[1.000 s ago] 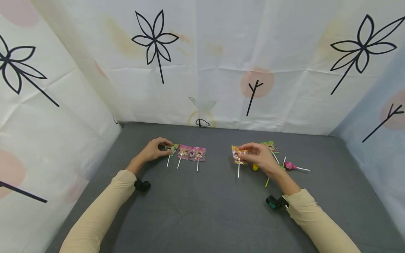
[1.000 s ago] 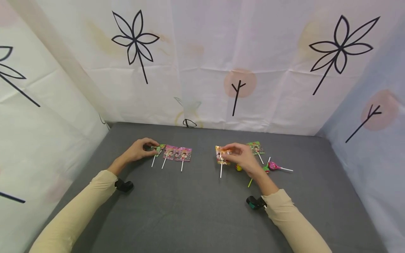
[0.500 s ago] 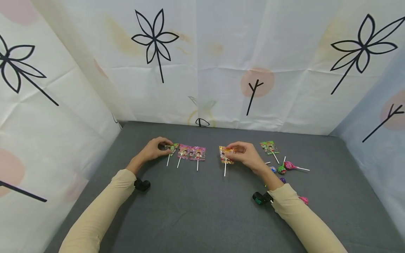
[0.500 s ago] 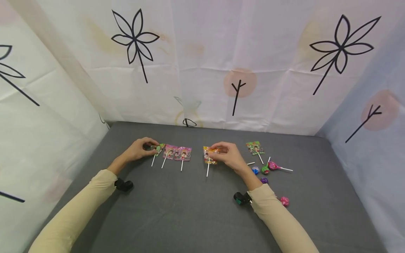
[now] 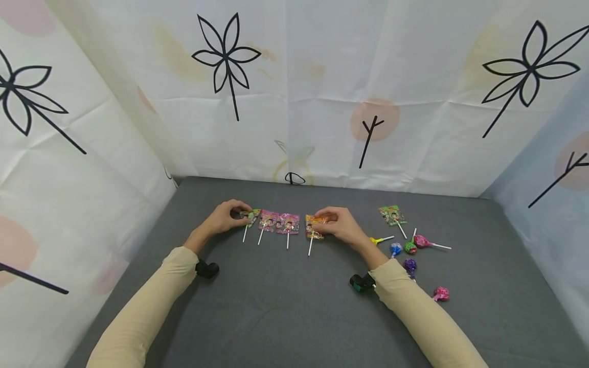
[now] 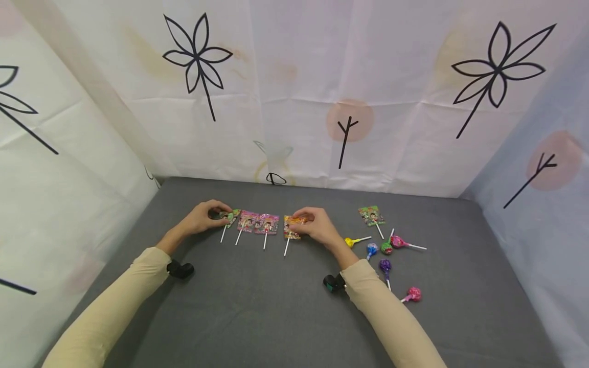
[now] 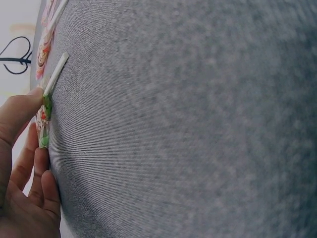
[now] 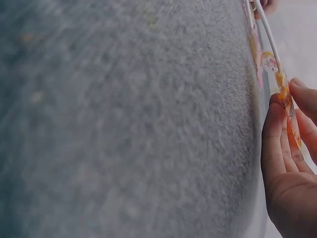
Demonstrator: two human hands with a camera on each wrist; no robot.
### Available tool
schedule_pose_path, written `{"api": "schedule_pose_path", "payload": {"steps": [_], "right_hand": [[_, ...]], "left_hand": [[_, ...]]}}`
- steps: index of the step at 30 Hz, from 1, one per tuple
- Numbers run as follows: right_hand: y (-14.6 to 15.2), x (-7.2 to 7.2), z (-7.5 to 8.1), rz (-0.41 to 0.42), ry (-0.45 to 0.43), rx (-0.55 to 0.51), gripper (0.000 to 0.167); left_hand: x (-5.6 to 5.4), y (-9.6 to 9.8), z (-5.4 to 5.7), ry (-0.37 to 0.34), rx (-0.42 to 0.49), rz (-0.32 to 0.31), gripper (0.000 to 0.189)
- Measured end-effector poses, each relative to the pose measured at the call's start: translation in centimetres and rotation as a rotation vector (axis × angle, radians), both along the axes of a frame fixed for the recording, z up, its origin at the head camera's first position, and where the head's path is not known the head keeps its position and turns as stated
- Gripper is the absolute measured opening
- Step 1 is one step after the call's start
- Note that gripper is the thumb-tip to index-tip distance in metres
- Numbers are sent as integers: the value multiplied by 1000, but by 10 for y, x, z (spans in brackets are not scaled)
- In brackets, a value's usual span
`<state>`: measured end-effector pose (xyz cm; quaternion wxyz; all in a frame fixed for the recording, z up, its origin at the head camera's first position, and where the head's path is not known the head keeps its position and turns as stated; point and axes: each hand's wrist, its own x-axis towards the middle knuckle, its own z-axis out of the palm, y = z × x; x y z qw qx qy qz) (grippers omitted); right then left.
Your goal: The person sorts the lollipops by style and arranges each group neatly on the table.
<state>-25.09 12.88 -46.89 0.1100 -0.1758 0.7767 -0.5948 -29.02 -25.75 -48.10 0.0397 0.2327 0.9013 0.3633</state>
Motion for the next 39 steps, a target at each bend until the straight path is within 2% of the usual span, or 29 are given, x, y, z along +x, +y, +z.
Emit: {"api": "schedule_pose_path", "payload": {"steps": [19,32,39], "right_hand": [[-13,-10,-4,15,106,102,33],[-18,-11,0,-42,178,313,29],[-16,-12,3,-44,179,306,32]], "left_hand": [[1,0,1,2,-10,3,30],[2,-1,3,0,-5,2,30],[2,-1,2,-6,-11,4,30]]}}
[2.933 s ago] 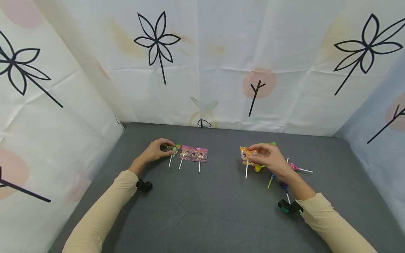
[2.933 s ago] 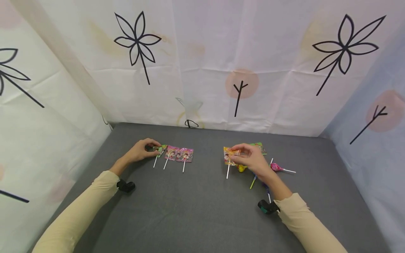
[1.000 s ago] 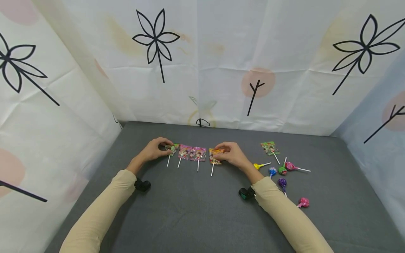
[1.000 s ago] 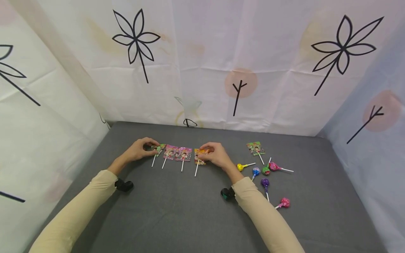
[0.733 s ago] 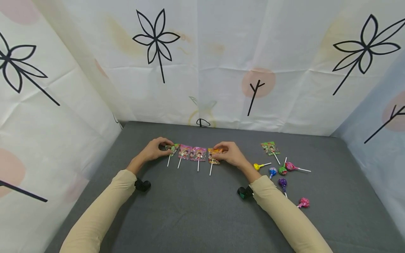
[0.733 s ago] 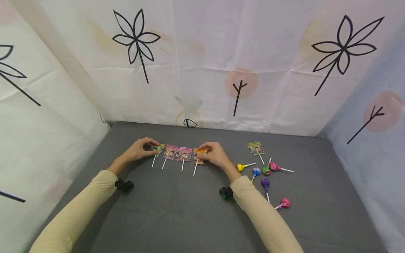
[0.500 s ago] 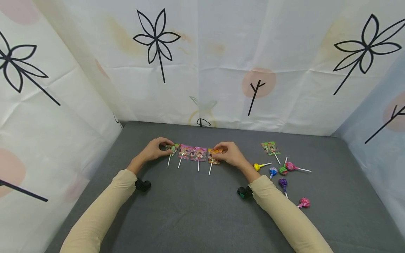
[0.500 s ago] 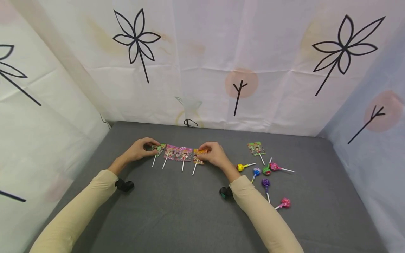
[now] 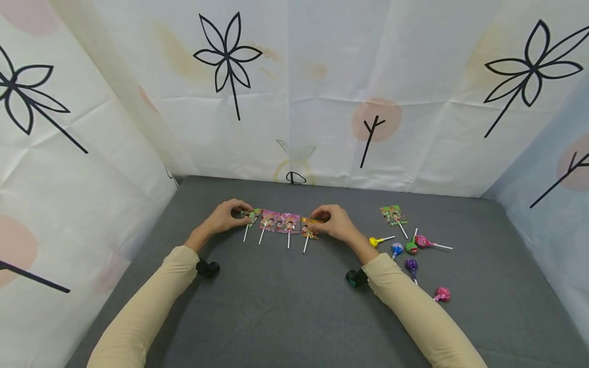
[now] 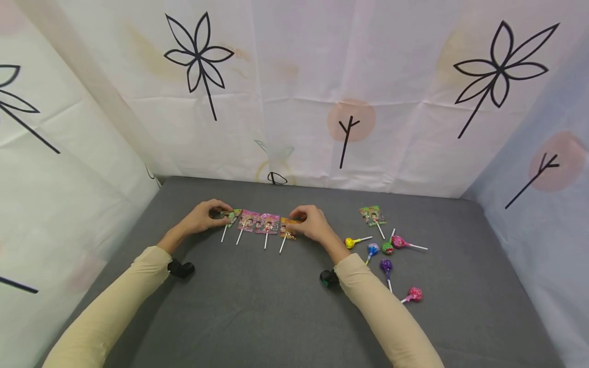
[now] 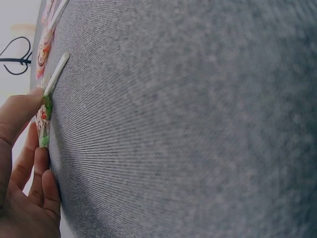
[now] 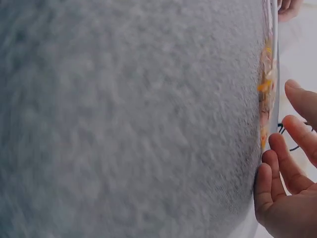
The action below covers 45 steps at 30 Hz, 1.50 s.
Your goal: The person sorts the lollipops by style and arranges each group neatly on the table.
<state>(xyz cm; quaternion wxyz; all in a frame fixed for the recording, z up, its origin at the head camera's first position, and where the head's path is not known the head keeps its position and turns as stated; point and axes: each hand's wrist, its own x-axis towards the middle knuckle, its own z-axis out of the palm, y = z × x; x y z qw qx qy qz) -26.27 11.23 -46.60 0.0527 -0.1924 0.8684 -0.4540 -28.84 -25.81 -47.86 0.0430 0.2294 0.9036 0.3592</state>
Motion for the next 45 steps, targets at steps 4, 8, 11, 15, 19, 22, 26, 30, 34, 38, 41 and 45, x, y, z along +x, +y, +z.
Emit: {"api": "schedule_pose_path", "payload": {"steps": [4,8,11,15,19,22,26,30,34,38,41,45], "right_hand": [[9,-2,2,31,18,-72,31],[23,1,11,62,-4,-177,31],[36,5,22,56,-46,-226,33],[57,10,38,19,-75,-245,33],[80,15,50,-10,-96,-272,36],[99,21,56,-33,-122,-303,39],[126,28,59,-63,-120,-310,37],[149,34,57,-88,-104,-289,33],[165,37,52,-126,-86,-232,34],[175,35,45,-150,-93,-186,43],[183,31,38,-156,-106,-158,49],[193,23,31,-161,-106,-97,51]], "left_hand": [[0,0,-1,3,-1,-3,29],[0,-1,1,4,5,-7,29],[0,-1,1,4,4,-13,29],[0,-3,0,2,-4,-10,29],[0,-4,-1,1,-6,-7,29],[0,-4,-1,5,-7,-9,29],[0,-4,-2,20,2,-18,30],[0,-4,-3,33,17,-30,30],[-1,-4,-3,34,17,-28,30],[-1,-3,-4,32,16,-26,30],[-1,-3,-4,30,17,-27,30],[-1,-2,-4,25,20,-30,30]]}}
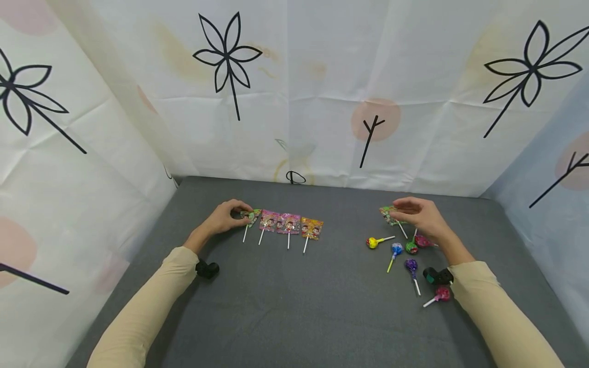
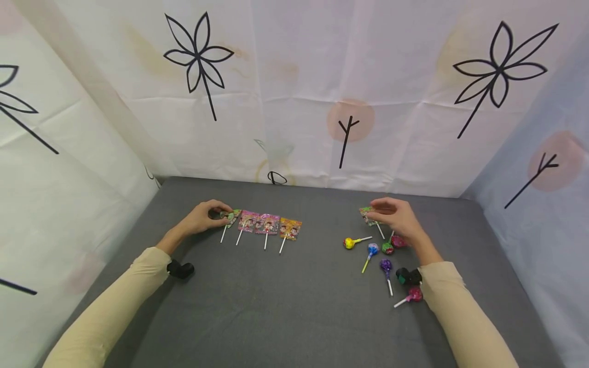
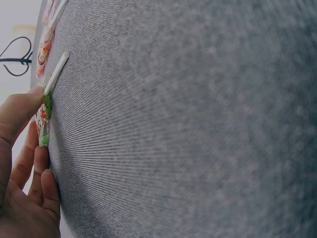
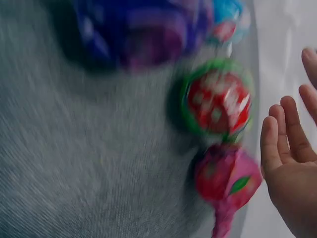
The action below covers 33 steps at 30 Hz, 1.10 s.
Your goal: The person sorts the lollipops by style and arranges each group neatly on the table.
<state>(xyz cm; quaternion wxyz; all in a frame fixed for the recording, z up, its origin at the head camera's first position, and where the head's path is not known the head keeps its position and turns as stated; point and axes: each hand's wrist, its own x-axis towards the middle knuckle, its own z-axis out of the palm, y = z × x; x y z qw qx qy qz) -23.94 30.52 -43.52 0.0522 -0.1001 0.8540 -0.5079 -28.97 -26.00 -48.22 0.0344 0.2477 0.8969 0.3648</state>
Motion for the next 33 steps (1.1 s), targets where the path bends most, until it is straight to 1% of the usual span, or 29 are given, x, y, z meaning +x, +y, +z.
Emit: {"api": "schedule_pose_path", "payload": {"steps": [5,8,17,23,28,33], "right_hand": [[10,-10,-7,22,-2,96,55],[14,-16,-10,54,4,132,55],[20,-27,-15,112,19,196,56],[21,-34,-18,155,44,252,57],[20,-37,-19,158,25,276,60],[21,-40,-19,167,16,303,59]], "left_hand": [[1,0,1,1,4,2,29],[1,0,2,0,7,1,30],[1,0,2,-15,2,9,30],[1,2,4,-13,2,8,30],[1,2,4,-18,-1,8,30],[2,1,3,-19,-11,10,29]]}}
